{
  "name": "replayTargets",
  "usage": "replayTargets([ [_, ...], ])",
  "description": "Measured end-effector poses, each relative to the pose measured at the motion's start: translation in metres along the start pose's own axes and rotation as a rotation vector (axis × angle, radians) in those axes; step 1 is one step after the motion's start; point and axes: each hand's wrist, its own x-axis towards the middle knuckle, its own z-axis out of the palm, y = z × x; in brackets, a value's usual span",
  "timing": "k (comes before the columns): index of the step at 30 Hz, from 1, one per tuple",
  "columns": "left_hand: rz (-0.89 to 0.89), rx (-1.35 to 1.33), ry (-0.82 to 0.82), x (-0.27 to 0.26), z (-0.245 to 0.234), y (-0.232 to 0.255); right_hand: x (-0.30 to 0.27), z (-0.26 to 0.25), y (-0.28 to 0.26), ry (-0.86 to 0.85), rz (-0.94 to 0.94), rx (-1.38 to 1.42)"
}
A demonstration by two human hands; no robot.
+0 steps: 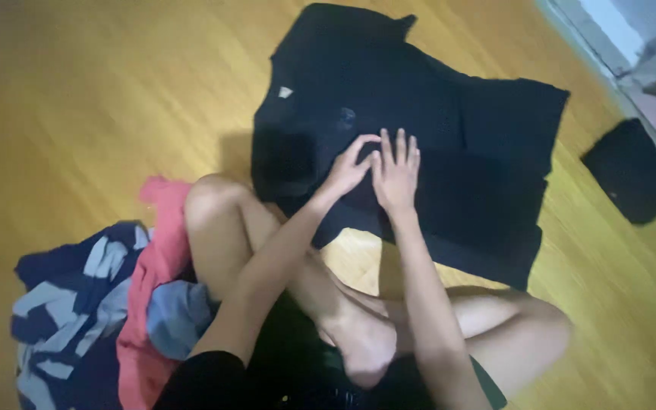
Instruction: Folding a black t-shirt while sitting on the floor.
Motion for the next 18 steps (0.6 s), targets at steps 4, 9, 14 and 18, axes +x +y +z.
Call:
replayTargets([
  [4, -0.143, 0.021, -0.024, -0.006, -0.013, 0.027, -0.002, 0.001, -0.005, -0.035, 0.051, 0.105],
  [9, -0.190, -0.071, 0.017, -0.007, -0.010, 0.054, -0.003, -0.006, -0.005, 0.008, 0.160, 0.093],
  [14, 0.112, 0.425, 0.136, -0.020, 0.002, 0.052, -0.015, 0.019, 0.019, -0.090, 0.232, 0.162],
  [18, 0.418, 0.847, -0.054, -0.024, 0.006, 0.044, -0.025, 0.031, 0.049, -0.077, 0.266, 0.583],
])
